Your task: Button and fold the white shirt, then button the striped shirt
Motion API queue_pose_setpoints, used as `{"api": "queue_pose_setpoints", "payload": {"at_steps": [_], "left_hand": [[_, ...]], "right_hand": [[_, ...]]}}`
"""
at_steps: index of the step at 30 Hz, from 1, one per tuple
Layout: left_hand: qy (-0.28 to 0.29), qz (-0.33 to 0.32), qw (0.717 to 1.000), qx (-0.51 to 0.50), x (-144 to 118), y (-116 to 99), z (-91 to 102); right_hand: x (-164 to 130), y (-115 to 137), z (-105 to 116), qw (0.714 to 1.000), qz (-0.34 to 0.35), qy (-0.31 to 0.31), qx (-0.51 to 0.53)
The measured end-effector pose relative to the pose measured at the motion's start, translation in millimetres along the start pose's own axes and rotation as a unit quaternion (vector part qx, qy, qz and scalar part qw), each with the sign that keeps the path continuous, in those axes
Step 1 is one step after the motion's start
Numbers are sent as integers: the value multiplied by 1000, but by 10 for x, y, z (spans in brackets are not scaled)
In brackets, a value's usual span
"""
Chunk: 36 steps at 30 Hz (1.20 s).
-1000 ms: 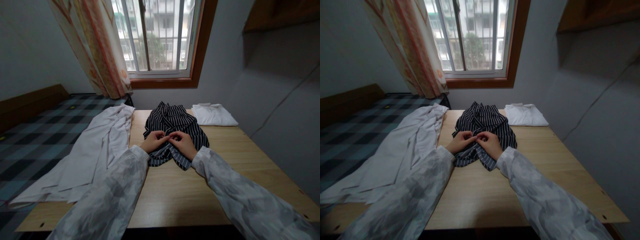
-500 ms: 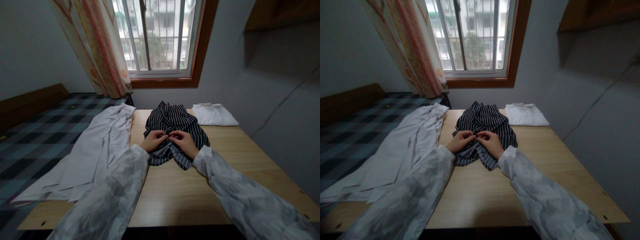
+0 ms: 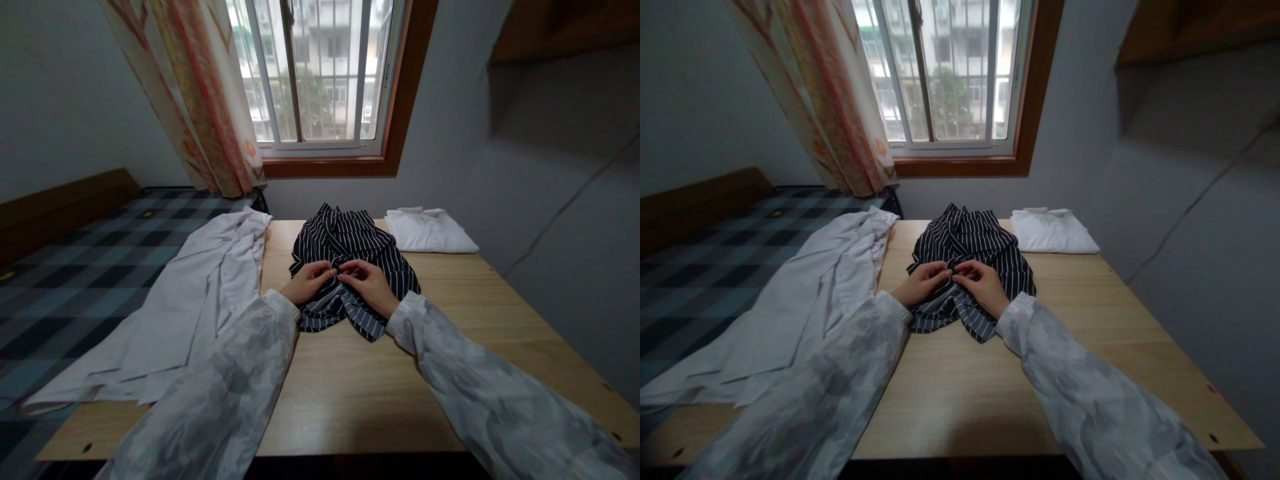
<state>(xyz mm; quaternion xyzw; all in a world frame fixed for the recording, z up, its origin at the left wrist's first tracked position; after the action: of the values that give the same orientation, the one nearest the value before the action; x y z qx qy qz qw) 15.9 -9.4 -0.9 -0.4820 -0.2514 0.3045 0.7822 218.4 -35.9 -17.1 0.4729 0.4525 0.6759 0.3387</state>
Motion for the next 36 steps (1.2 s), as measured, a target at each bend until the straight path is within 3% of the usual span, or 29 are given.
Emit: {"api": "queue_pose_setpoints", "payload": {"at_steps": [9,16,23,30,36], "left_hand": [[7,-3,1000,-5,0,1,0],[14,-2,1000,12,5,-12,-6],[20,-4,1000,18,21,22,-3],[38,-15,999,6,28,-6,-18],[28,-19,999,22,16,-40,-11]], "right_hand": [[-12,6,-10,1000,6,-9,-11],[-17,20,-43,993,49,-11,-107],[-22,133,-29,971,105,55,-206],[-40,173,-2,956,106,72,-263],[-19,121,-29,975,63,63,-204]]}}
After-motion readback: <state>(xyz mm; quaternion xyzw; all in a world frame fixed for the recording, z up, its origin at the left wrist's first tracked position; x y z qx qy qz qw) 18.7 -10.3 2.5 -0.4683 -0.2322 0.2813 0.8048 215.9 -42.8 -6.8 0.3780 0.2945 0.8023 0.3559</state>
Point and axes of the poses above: each hand's wrist, its own x-axis towards the middle knuckle, its own z-axis out of the back of the hand, y = z × x, the point moved 2 cm from there along x, towards the middle knuckle, and after that the axes turned 13 degrees about y, right-handed, at the moved point
